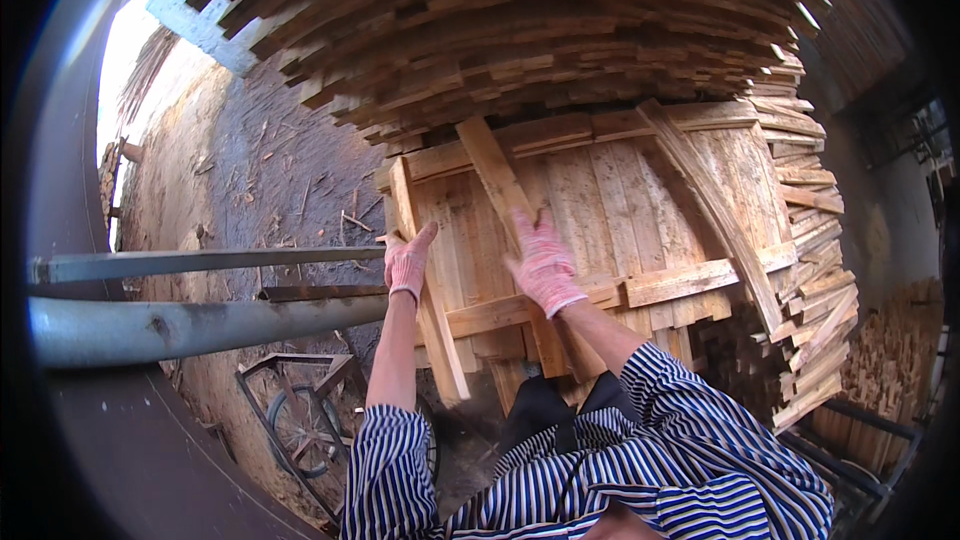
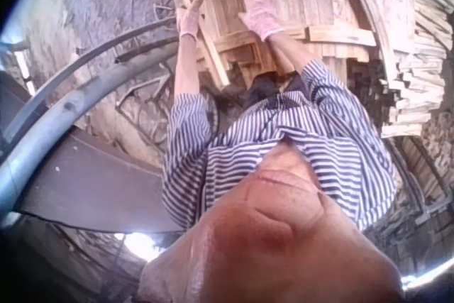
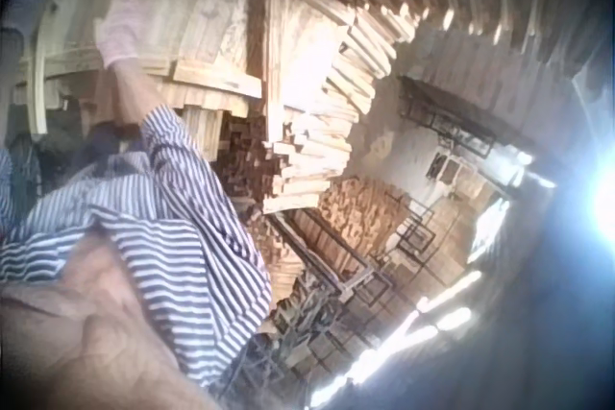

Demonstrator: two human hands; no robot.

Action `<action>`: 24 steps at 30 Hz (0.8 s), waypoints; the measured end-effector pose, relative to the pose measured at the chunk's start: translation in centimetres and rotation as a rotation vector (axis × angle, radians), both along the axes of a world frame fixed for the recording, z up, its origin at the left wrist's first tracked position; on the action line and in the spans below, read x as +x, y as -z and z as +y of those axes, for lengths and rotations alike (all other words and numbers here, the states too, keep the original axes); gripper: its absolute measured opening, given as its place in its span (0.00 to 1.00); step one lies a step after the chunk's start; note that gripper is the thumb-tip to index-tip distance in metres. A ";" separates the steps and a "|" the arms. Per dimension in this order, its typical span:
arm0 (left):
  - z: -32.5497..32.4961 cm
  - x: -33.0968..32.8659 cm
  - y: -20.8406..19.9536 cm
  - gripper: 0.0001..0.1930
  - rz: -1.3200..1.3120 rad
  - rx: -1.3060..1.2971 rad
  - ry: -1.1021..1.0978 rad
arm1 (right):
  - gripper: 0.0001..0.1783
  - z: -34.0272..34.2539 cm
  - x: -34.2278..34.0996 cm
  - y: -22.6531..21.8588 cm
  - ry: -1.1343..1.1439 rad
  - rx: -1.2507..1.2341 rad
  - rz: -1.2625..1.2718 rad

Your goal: The person picks up wooden planks from a large pile and stacks them onto a metal rack. The person wears pink gloves and repeatedly lifts, aligns, and places the planks to build a neat stack.

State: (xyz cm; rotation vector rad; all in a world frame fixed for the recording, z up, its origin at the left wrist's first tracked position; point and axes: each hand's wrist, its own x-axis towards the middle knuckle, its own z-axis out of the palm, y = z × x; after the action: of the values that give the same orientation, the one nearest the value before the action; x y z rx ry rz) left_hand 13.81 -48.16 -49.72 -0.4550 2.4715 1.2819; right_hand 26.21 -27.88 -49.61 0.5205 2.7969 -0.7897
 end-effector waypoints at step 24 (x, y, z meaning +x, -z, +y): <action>-9.2 -11.1 10.3 0.49 -0.155 0.445 -0.054 | 0.49 -18.6 -11.5 4.6 -0.064 -0.370 0.038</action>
State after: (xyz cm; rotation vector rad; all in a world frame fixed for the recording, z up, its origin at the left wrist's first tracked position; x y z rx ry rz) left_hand 2.66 -57.31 -60.03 -0.4837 1.9804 1.6890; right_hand 14.74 -46.52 -54.26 0.3509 2.5923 -1.2750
